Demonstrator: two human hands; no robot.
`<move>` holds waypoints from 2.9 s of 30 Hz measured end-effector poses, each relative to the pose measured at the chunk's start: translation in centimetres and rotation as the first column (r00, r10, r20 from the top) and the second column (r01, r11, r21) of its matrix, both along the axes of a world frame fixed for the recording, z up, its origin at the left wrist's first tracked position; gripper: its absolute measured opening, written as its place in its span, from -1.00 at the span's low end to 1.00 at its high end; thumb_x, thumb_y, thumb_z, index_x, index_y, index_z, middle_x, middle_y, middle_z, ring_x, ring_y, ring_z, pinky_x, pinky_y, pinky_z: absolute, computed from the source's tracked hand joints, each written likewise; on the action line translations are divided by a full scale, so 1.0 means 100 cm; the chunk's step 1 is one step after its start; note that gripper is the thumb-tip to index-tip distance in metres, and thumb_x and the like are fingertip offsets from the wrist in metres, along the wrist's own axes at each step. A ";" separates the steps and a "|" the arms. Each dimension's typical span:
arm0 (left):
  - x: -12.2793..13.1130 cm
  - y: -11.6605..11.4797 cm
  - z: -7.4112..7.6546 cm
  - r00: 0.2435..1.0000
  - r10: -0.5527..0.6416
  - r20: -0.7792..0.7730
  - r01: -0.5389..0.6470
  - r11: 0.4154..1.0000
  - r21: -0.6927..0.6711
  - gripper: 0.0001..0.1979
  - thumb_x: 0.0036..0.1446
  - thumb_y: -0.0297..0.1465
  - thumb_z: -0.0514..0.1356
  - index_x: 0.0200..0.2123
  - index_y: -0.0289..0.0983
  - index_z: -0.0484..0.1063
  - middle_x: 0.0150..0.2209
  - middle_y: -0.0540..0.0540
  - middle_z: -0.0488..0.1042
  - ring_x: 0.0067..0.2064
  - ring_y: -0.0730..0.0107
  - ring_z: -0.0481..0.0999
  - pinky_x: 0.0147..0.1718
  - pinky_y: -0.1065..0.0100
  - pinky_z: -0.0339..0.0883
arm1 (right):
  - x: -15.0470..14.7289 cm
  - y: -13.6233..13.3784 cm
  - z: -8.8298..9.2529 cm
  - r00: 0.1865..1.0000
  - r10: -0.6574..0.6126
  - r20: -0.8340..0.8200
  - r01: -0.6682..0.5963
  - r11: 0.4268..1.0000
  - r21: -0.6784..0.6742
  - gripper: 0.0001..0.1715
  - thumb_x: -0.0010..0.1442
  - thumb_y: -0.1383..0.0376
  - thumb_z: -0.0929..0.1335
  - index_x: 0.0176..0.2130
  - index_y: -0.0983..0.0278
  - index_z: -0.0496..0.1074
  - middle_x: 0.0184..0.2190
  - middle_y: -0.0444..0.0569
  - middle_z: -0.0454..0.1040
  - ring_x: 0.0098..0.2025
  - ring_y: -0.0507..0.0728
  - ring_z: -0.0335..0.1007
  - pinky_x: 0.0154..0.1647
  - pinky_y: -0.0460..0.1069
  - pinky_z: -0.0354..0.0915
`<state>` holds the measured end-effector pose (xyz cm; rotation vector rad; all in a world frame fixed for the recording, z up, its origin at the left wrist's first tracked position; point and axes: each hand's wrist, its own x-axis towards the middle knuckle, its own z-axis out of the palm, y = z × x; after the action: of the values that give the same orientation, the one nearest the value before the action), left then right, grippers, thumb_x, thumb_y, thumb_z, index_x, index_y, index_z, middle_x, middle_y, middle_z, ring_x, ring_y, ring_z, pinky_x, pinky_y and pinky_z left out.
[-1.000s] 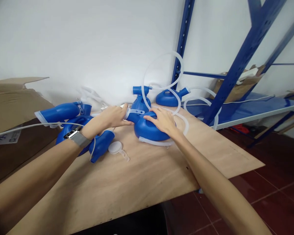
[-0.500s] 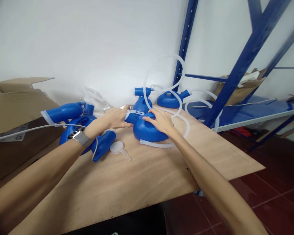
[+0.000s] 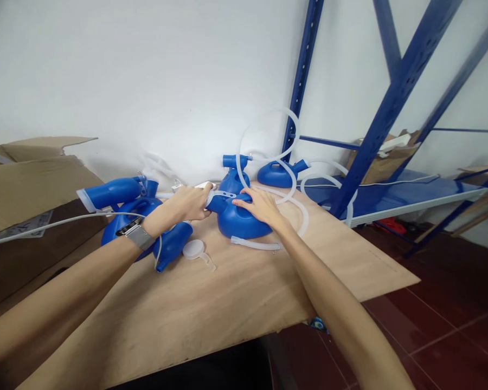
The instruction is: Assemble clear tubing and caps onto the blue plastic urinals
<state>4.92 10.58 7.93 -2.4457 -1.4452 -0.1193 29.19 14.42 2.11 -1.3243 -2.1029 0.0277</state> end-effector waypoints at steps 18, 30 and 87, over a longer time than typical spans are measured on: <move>0.028 0.022 0.010 0.924 0.136 0.357 -0.074 0.981 -0.181 -0.73 0.17 -0.25 0.09 -0.47 -0.22 0.50 -0.38 -0.13 0.60 -0.29 0.19 0.56 -0.29 0.29 0.32 | -0.017 -0.001 0.024 0.987 -0.143 0.074 0.156 0.965 -0.209 -0.20 0.03 -0.41 0.32 -0.27 0.21 0.55 -0.17 0.13 0.63 -0.13 0.37 0.55 -0.22 0.04 0.29; 0.037 0.024 0.005 0.912 0.214 0.349 -0.176 0.975 -0.139 -0.75 0.11 -0.19 0.16 -0.42 -0.20 0.54 -0.29 -0.21 0.64 -0.15 0.03 0.61 -0.20 0.23 0.40 | -0.018 -0.002 0.025 0.987 -0.154 0.048 0.161 0.962 -0.221 -0.29 0.04 -0.30 0.40 -0.18 0.24 0.57 -0.25 0.09 0.64 -0.16 0.32 0.56 -0.22 0.01 0.28; -0.080 -0.092 -0.080 0.789 0.321 0.524 -0.181 0.936 -0.301 -0.31 0.18 -0.14 0.11 0.35 -0.23 0.22 0.12 -0.32 0.46 0.10 -0.18 0.52 0.05 -0.04 0.35 | 0.020 -0.058 0.005 0.884 0.337 0.325 -0.240 0.922 -0.304 -0.57 0.26 -0.05 0.39 -0.03 0.15 0.53 -0.14 0.00 0.57 -0.09 0.27 0.48 -0.17 0.07 0.34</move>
<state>-3.10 1.41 -0.06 -2.4802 -2.1372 -0.7129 31.17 8.64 2.63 -1.2133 -2.6886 0.1963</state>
